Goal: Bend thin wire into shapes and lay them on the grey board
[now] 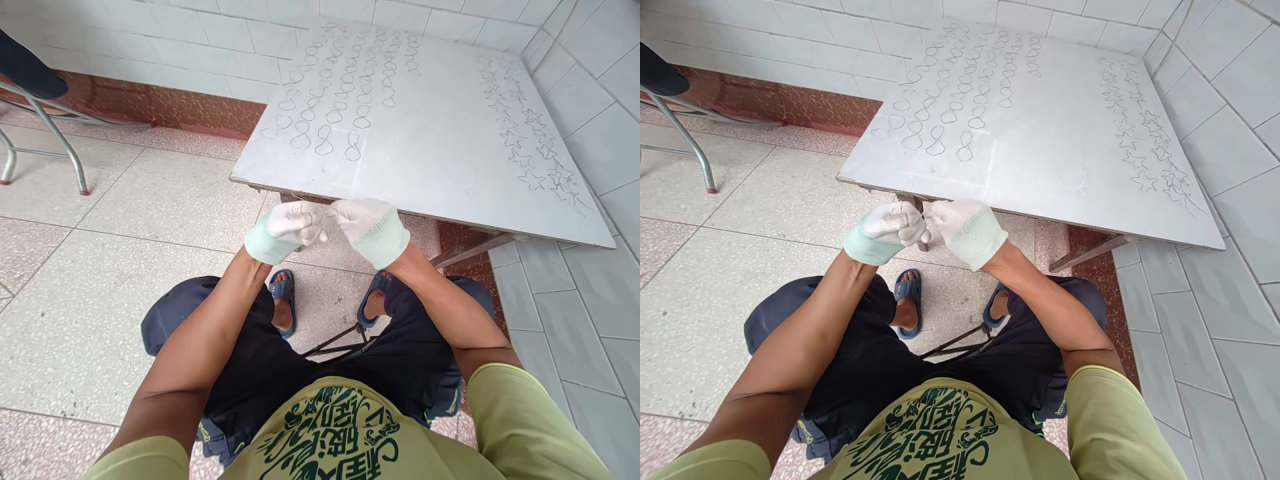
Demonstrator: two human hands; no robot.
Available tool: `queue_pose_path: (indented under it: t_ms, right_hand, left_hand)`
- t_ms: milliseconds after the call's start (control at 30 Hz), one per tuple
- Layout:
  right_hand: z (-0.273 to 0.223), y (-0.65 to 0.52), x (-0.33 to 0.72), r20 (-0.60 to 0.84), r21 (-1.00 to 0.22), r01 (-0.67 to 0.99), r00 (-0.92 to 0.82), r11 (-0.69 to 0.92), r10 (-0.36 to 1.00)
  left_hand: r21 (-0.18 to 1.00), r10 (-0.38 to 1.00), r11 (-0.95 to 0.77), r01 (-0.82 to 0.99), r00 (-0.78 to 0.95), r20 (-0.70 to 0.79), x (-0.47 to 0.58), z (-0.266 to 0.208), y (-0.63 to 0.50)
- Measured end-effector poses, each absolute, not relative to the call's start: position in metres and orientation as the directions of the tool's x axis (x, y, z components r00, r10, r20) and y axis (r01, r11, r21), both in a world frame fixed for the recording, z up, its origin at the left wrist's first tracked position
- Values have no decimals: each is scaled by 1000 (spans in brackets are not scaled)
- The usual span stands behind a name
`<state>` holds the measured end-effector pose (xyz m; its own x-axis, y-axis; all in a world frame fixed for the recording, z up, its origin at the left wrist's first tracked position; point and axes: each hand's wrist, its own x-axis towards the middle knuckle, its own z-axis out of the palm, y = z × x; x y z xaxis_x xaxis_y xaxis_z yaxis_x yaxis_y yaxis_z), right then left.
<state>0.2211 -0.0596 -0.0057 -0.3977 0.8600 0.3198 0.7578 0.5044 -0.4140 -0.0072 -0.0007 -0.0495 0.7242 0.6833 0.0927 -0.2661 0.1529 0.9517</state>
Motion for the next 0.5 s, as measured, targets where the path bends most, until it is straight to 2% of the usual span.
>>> queue_pose_path:
  t_ms: [100,233,367,433,500]
  right_hand:
    - [-8,-60,218,311,-431,755,-389,494,867]
    - [-10,-62,214,279,-580,710,-289,400,916]
    - [-3,-67,211,142,-782,593,-134,194,981]
    - [3,-68,209,99,-838,533,-70,121,993]
    - [8,-68,207,109,-861,495,-49,119,993]
  left_hand:
    - [947,660,117,-300,735,151,-4,-46,-3]
    - [963,637,71,-262,755,158,-2,-46,-4]
    - [985,764,8,-172,637,104,-6,-50,-5]
    - [991,833,-14,-130,547,83,-9,-49,-6]
    - [997,861,-13,-79,506,51,-12,-47,-7]
